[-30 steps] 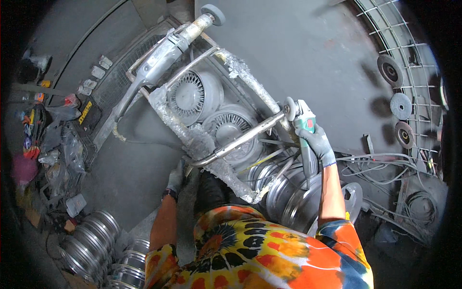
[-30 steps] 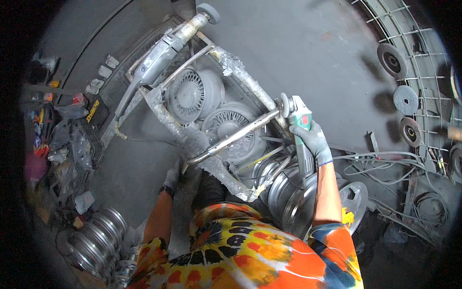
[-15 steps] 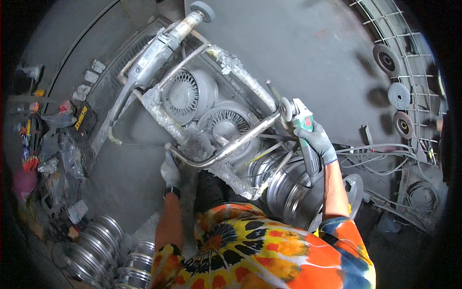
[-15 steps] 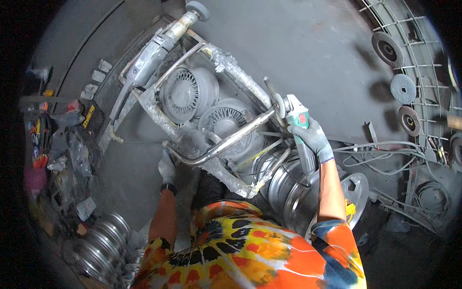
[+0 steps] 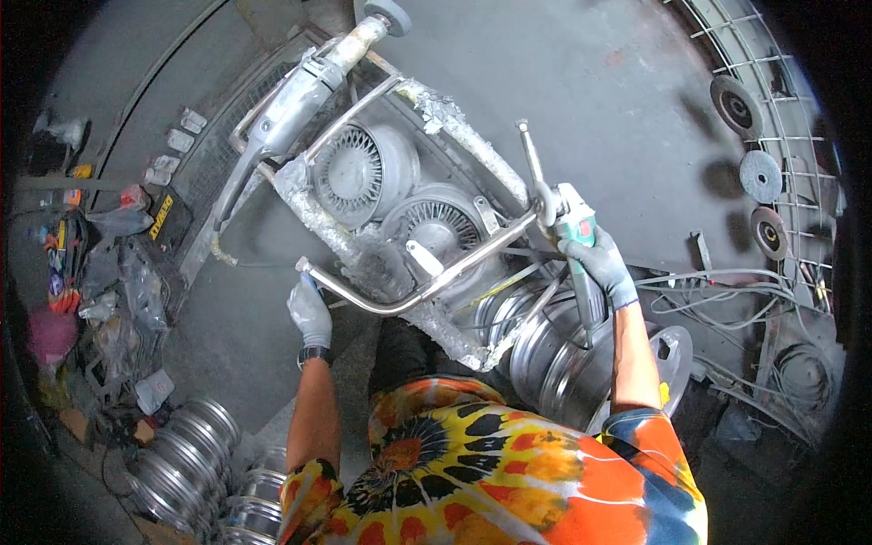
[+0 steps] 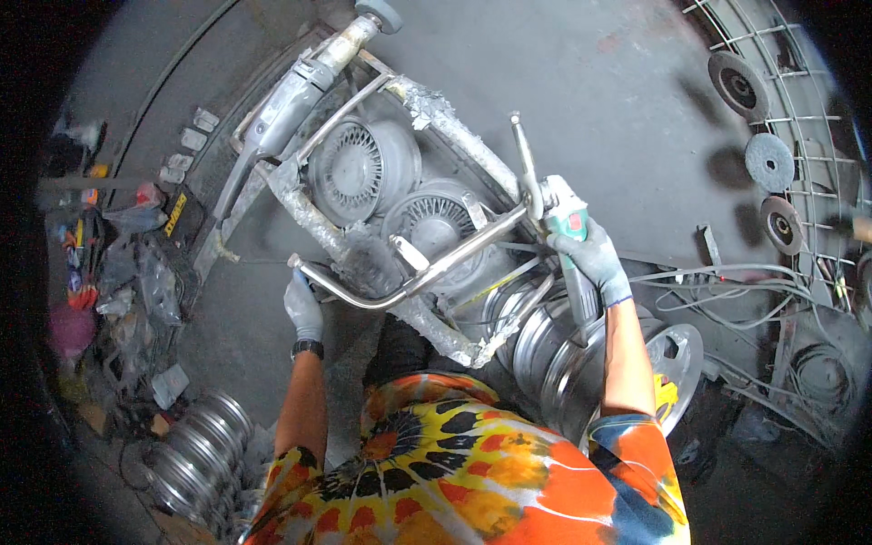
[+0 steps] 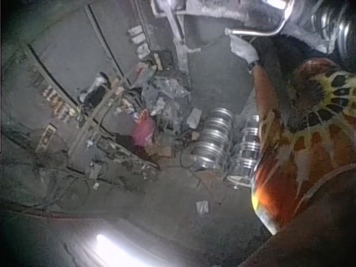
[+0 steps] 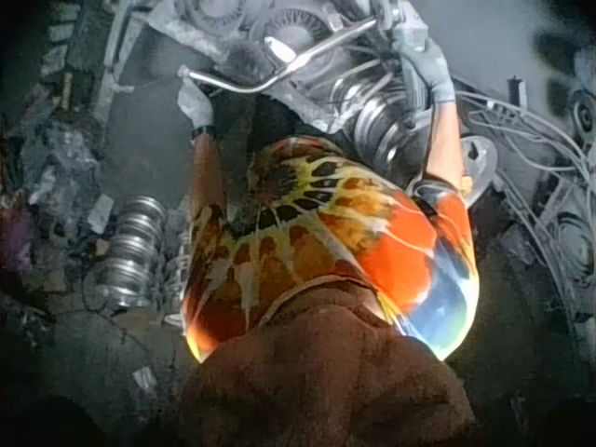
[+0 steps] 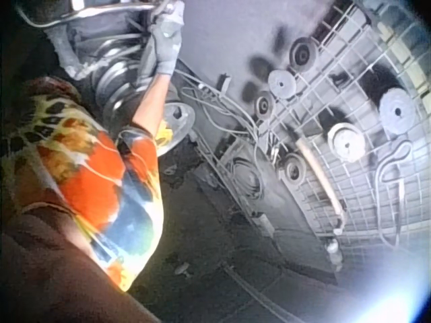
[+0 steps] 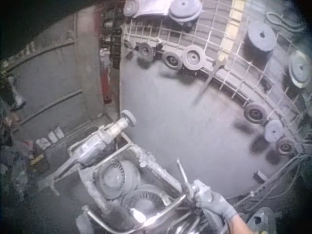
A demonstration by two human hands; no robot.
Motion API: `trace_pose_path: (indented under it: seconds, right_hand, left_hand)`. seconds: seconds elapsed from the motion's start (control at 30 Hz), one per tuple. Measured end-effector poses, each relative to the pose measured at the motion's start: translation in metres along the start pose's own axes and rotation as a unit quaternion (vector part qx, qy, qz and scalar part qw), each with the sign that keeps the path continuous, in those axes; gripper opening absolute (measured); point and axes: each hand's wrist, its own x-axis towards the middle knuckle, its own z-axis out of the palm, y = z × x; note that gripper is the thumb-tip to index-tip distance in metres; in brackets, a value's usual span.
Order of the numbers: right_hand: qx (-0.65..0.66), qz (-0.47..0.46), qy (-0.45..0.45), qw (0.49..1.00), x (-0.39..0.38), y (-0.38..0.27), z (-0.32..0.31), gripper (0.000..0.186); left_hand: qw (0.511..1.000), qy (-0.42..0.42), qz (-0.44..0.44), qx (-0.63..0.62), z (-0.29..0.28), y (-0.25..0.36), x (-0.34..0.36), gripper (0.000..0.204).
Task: The person holds a curved metal pipe and uses a handheld grinder to smooth several sections. They then walk through an area with many car wheels, return to the workspace, and use the grinder on the rim of a car wheel.
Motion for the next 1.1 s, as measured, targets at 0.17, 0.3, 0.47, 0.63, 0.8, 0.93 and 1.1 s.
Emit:
trace_pose_path:
  seconds: [0.17,0.3,0.47,0.63,0.8,0.93,1.1]
  right_hand:
    - [-0.008,0.002,-0.051,0.999,-0.01,-0.002,0.001,0.065]
    - [-0.031,-0.005,-0.029,0.999,-0.001,-0.001,-0.013,0.065]
    - [0.041,-0.03,0.012,0.999,0.018,0.01,-0.019,0.069]
    - [-0.017,-0.006,-0.04,0.999,-0.001,0.022,0.002,0.074]
    - [0.009,0.015,-0.05,0.999,-0.013,0.015,0.007,0.069]
    - [-0.035,-0.023,-0.01,0.999,0.003,0.003,-0.015,0.07]
    - [-0.091,-0.046,0.026,0.994,0.043,-0.018,-0.037,0.076]
  left_hand:
    - [0.998,0.033,0.046,-0.017,-0.015,-0.001,-0.005,0.032]
    - [0.996,0.053,0.065,0.011,-0.026,0.001,-0.007,0.029]
    - [0.985,0.108,0.134,-0.02,-0.042,0.017,-0.014,0.039]
    - [0.971,0.139,0.193,-0.01,-0.057,0.027,-0.019,0.035]
    - [0.963,0.15,0.225,-0.001,-0.066,0.026,-0.021,0.026]
    - [0.965,0.148,0.218,0.003,-0.063,0.024,-0.017,0.032]
    - [0.971,0.135,0.196,0.002,-0.052,0.017,-0.012,0.038]
